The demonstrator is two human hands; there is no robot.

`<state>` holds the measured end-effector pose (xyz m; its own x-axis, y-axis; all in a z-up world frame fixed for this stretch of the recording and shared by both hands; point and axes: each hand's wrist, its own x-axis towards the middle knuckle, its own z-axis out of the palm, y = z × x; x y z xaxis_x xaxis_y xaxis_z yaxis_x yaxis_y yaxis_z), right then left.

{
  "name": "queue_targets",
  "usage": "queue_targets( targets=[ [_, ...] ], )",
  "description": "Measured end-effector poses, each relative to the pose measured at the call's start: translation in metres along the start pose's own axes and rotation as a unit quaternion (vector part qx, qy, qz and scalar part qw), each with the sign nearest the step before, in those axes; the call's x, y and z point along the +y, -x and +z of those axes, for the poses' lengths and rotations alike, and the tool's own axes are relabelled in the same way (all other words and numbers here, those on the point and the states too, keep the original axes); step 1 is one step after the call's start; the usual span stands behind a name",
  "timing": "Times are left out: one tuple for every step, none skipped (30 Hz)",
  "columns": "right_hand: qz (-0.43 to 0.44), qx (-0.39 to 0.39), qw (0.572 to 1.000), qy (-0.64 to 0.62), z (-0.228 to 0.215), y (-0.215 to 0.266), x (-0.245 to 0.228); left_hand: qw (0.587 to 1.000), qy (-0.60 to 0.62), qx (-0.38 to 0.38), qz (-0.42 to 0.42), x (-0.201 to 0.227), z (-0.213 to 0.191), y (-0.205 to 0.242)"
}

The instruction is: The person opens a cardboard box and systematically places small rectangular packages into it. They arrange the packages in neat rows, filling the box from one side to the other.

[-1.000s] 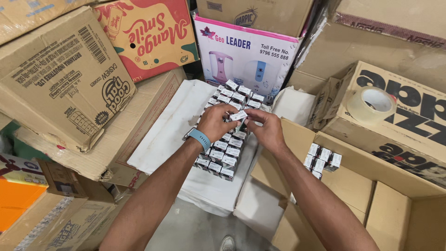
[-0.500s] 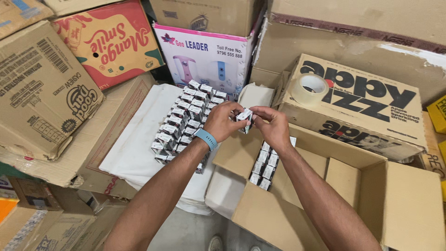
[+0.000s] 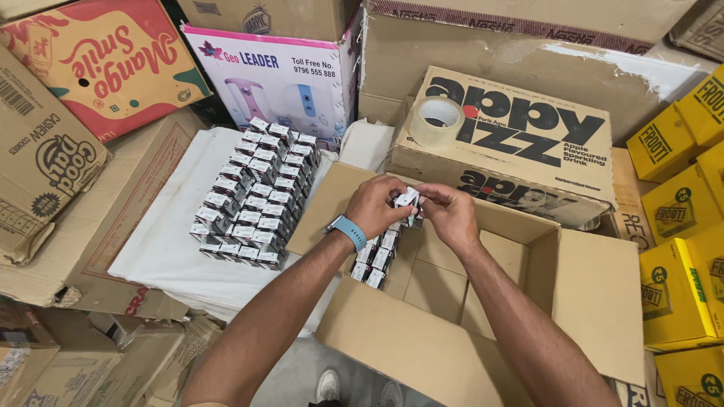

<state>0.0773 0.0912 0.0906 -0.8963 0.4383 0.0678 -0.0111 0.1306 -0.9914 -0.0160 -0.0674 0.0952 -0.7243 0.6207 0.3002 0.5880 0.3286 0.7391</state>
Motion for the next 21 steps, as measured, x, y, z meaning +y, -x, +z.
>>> queue_targets(
  targets=[
    [0.002,0.000,1.000,-0.001,-0.004,0.003,0.004,1.000,0.000,-0.001,-0.002,0.003,0.006,0.002],
    [0.017,-0.006,1.000,0.010,-0.009,0.005,0.007,1.000,-0.012,-0.007,-0.006,0.006,0.012,0.003],
    [0.032,-0.011,0.999,0.020,-0.014,0.006,0.011,1.000,-0.024,-0.013,-0.010,0.008,0.018,0.004],
    [0.033,-0.012,0.999,0.019,-0.018,0.006,0.021,1.000,-0.024,-0.013,-0.012,0.003,0.026,0.007],
    [0.052,-0.012,0.998,0.019,-0.021,0.006,0.032,0.999,-0.033,-0.012,-0.015,-0.002,0.034,0.011],
    [0.071,-0.012,0.997,0.018,-0.024,0.005,0.042,0.999,-0.043,-0.011,-0.018,-0.008,0.041,0.013],
    [0.073,-0.013,0.997,0.018,-0.024,0.011,0.043,0.999,-0.042,-0.012,-0.019,-0.012,0.047,0.016],
    [0.099,-0.007,0.995,0.017,-0.024,0.015,0.044,0.998,-0.053,-0.015,-0.028,-0.016,0.052,0.017],
    [0.125,-0.002,0.992,0.016,-0.023,0.019,0.044,0.997,-0.063,-0.018,-0.036,-0.020,0.058,0.018],
    [0.126,-0.004,0.992,0.016,-0.022,0.020,0.049,0.997,-0.063,-0.018,-0.038,-0.028,0.066,0.021],
    [0.150,0.008,0.988,0.022,-0.021,0.021,0.053,0.996,-0.064,-0.021,-0.053,-0.037,0.075,0.023],
    [0.173,0.018,0.984,0.027,-0.018,0.021,0.057,0.995,-0.066,-0.023,-0.067,-0.046,0.082,0.026],
    [0.173,0.017,0.984,0.026,-0.015,0.021,0.063,0.995,-0.067,-0.022,-0.069,-0.048,0.084,0.027],
    [0.188,0.025,0.982,0.005,-0.013,0.021,0.069,0.995,-0.064,-0.029,-0.075,-0.050,0.086,0.029],
    [0.203,0.034,0.979,-0.016,-0.010,0.021,0.074,0.994,-0.061,-0.036,-0.082,-0.051,0.088,0.031],
    [0.202,0.033,0.979,-0.016,-0.009,0.019,0.086,0.994,-0.061,-0.035,-0.082,-0.054,0.090,0.032],
    [0.213,0.038,0.976,-0.040,-0.007,0.017,0.097,0.993,-0.074,-0.046,-0.081,-0.057,0.092,0.033],
    [0.223,0.042,0.972,-0.064,-0.006,0.015,0.108,0.991,-0.086,-0.056,-0.080,-0.060,0.093,0.034],
    [0.222,0.040,0.972,-0.063,-0.005,0.013,0.108,0.992,-0.087,-0.054,-0.080,-0.062,0.094,0.032],
    [0.222,0.043,0.972,-0.065,-0.004,0.013,0.108,0.991,-0.093,-0.063,-0.075,-0.065,0.094,0.031],
    [0.222,0.045,0.972,-0.067,-0.002,0.012,0.108,0.990,-0.100,-0.072,-0.070,-0.067,0.094,0.030]
  ],
)
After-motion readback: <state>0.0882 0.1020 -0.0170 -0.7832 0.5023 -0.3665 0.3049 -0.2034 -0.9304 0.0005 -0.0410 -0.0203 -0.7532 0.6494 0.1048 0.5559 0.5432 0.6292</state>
